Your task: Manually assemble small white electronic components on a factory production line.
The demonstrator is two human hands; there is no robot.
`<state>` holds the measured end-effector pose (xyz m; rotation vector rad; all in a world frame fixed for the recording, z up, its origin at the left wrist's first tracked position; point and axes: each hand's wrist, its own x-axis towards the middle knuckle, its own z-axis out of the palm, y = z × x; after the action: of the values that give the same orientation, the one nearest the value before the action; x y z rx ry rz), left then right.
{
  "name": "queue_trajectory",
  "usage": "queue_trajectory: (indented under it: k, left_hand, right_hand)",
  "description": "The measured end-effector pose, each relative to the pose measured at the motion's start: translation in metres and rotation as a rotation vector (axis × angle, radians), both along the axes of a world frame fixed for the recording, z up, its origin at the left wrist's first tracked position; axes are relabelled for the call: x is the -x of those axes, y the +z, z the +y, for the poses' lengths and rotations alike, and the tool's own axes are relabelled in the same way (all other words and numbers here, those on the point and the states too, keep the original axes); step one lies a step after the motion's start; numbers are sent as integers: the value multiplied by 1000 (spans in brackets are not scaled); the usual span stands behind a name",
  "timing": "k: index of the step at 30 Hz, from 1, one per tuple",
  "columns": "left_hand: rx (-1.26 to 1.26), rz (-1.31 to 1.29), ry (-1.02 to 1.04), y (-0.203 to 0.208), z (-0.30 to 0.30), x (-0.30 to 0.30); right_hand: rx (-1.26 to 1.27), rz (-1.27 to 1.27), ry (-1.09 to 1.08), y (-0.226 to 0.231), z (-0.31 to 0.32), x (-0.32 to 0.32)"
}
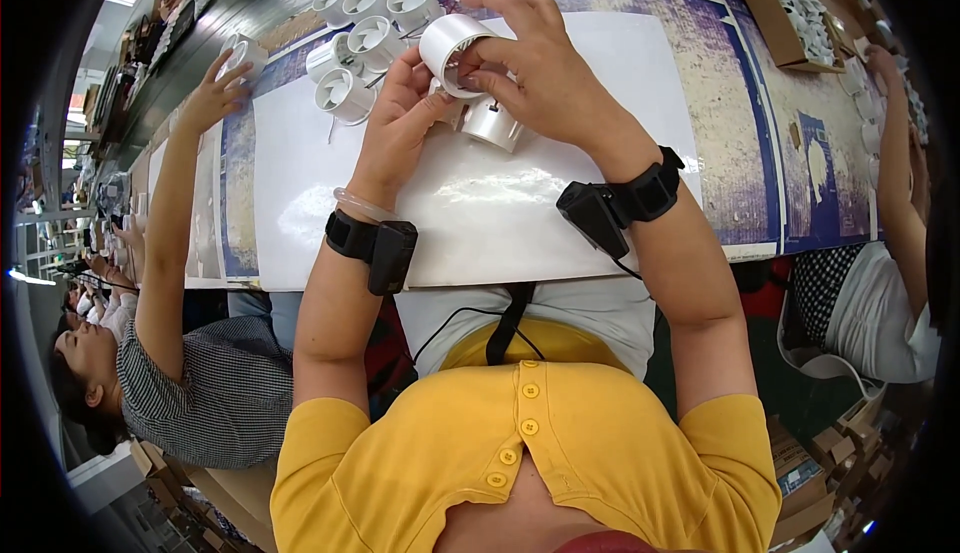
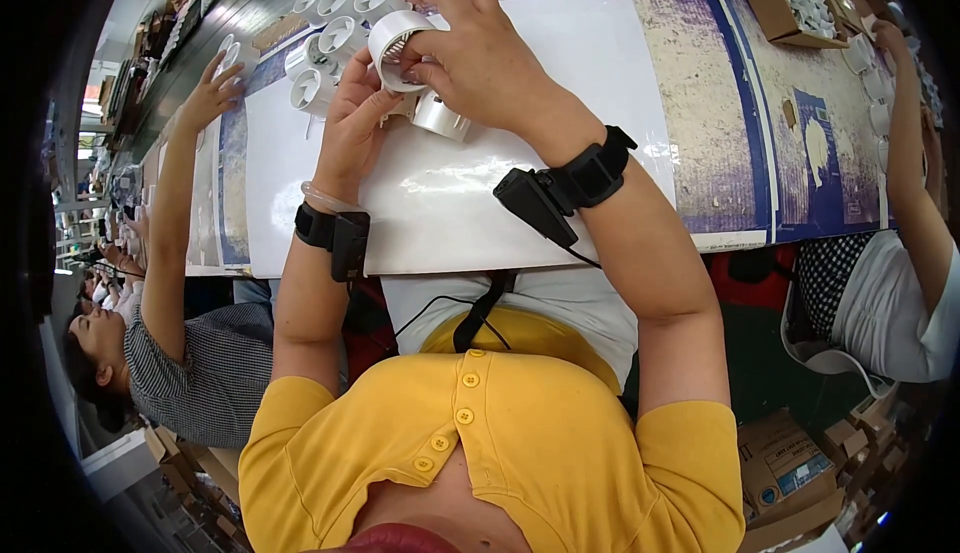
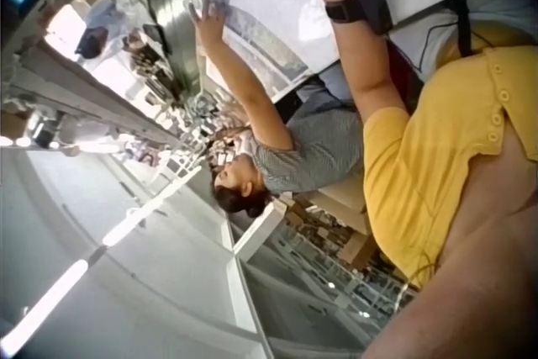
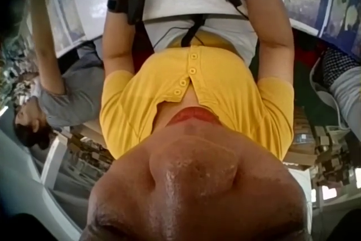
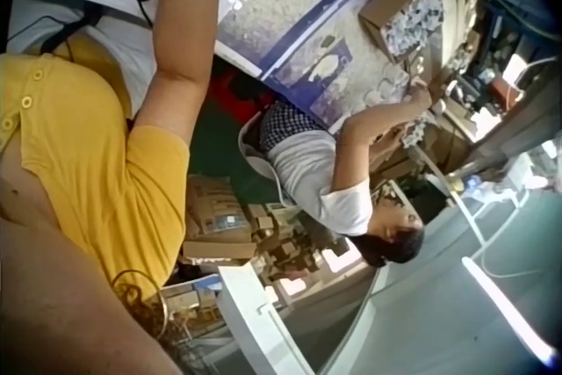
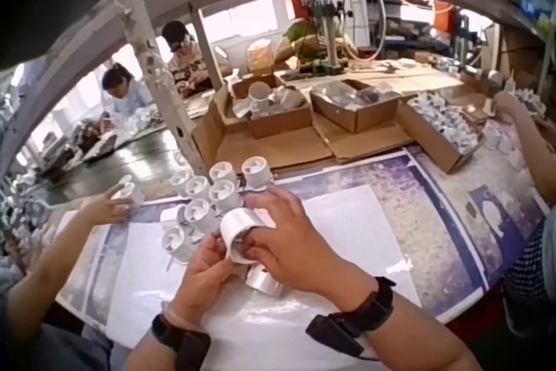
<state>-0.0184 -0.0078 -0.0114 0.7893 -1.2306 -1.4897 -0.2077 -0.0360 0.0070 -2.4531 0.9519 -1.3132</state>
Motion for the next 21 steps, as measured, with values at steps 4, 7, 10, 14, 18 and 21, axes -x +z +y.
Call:
queue_trajectory:
  k: [4,7,10,14,18,21]
  left_hand:
    - [-12,9,-16,-1,0,0]
    - [-13,-4,-14,-1,0,-1]
    - [-15,3,-8,-1,1,-1]
    - [-17,-15,25,-3,-3,-3]
    - [-24,-6,2,0,-1,-4]
    - [-2,-21,-12,-2,-2,-3]
  right_hand:
    - [-41,35,7,0,0,0]
    - [-54,40,15,-1,-1,0]
    - [-1,46,18,1,0,0]
    - [36,71,33,9,7,6]
    - [66,57,4,2,5,-3]
    - [55,28,19,0,5,-4]
